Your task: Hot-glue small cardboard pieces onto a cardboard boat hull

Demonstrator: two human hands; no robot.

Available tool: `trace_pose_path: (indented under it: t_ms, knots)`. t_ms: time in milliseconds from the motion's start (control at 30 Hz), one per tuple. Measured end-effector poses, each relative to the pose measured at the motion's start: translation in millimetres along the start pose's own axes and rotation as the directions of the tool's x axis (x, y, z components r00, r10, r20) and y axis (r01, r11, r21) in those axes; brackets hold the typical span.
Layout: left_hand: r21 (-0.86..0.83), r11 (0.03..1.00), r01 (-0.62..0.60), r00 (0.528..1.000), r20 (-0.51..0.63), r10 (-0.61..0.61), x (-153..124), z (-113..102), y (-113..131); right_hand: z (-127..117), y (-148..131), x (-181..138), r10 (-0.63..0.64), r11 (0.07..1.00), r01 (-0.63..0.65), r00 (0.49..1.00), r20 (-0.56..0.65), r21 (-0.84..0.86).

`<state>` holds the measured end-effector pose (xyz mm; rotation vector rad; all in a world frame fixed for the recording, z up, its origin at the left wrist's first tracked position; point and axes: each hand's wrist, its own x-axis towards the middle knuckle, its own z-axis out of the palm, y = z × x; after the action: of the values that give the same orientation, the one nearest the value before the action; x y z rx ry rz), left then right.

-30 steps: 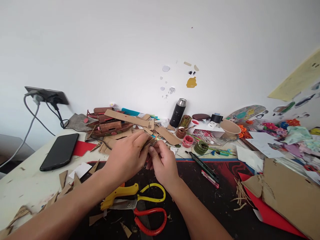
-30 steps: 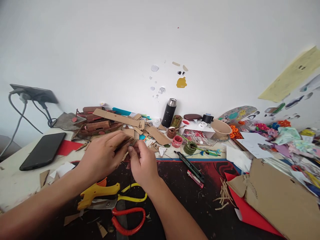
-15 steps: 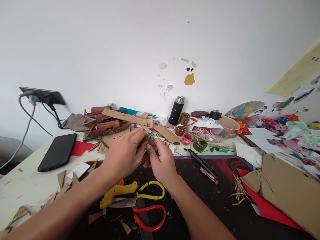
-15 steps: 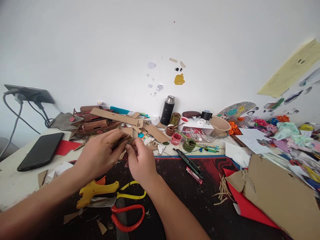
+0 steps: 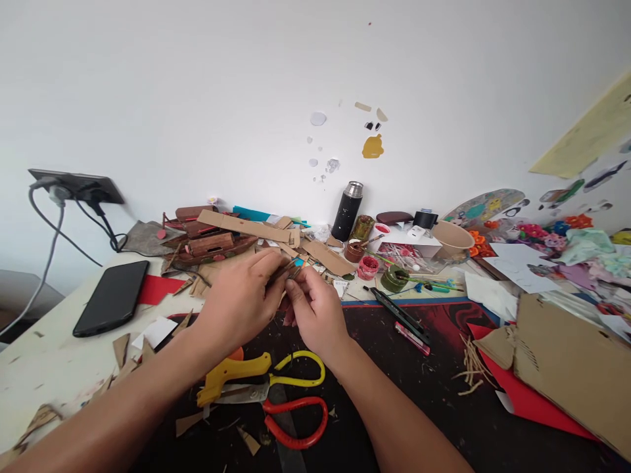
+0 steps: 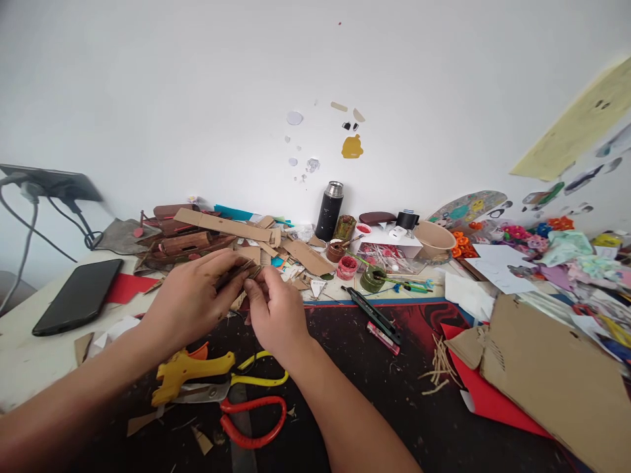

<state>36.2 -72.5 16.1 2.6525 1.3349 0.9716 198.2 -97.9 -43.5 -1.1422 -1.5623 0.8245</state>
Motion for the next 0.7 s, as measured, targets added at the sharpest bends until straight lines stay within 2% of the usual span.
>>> trace_pose_path:
  t_ms: [700]
  knots:
    - [-0.032, 0.998, 0.056, 0.998, 0.023, -0.056, 1.3, -0.2, 0.4, -0.6, 0.9, -0.1, 0.011, 0.999, -0.012, 1.0, -0.012, -0.052]
